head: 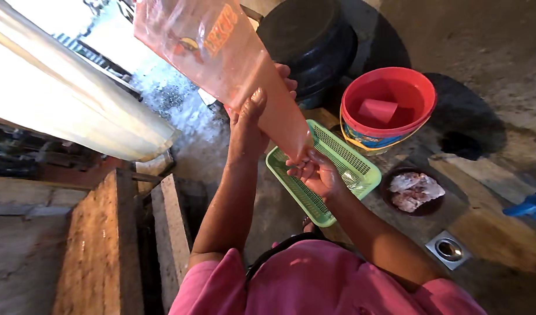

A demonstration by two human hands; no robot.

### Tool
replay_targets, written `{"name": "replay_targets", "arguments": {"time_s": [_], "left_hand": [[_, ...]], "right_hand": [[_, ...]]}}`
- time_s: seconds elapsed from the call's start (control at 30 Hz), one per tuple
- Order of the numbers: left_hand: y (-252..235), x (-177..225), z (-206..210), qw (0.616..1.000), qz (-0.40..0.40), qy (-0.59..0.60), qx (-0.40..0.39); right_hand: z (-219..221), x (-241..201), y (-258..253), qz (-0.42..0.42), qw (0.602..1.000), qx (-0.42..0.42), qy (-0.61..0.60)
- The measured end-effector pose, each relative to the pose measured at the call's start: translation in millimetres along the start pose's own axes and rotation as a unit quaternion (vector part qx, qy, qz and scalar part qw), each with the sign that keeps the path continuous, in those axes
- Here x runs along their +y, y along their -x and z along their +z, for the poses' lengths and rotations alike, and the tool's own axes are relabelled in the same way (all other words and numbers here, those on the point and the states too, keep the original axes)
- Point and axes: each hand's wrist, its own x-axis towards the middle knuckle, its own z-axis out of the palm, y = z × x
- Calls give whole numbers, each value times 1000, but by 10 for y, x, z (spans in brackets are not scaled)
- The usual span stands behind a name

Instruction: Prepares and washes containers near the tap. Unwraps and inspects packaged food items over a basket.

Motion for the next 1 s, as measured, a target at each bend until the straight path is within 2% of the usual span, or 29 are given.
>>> {"name": "replay_targets", "arguments": {"time_s": [0.17,0.27,0.33,0.4,0.43,0.5,0.57,0.7,0.77,0.8,0.9,1.0], "left_hand": [[-96,103,56,999,-9,39,5],[-84,-92,-5,998,41,30,-30],[74,-435,-15,999,31,32,-4],[258,-732,26,991,-9,129,35],[339,-823,56,980,-38,180,75],[424,-951,56,951,-94,258,146],[456,-1007,34,926,-136,283,210],[570,-1019,24,883,-195,318,287],[611,-1015,14,859,-221,342,310],[625,-1019,3,848,-229,355,320],[648,-1003,-5,828,-247,373,338],[680,-1003,-19,836,-250,362,328]], "right_hand": [[133,-92,76,-33,999,14,-4],[251,-167,115,-69,998,-2,-5],[415,-226,129,-77,995,59,10],[490,-241,138,-70,988,125,54],[462,-228,161,-62,984,143,84],[331,-236,229,-50,976,128,167],[196,-283,290,-70,950,108,286],[-10,-308,370,-188,852,116,476],[-58,-300,382,-221,812,104,530],[-54,-291,384,-222,806,98,541],[45,-252,382,-164,836,105,513],[141,-209,325,-126,841,129,509]]}}
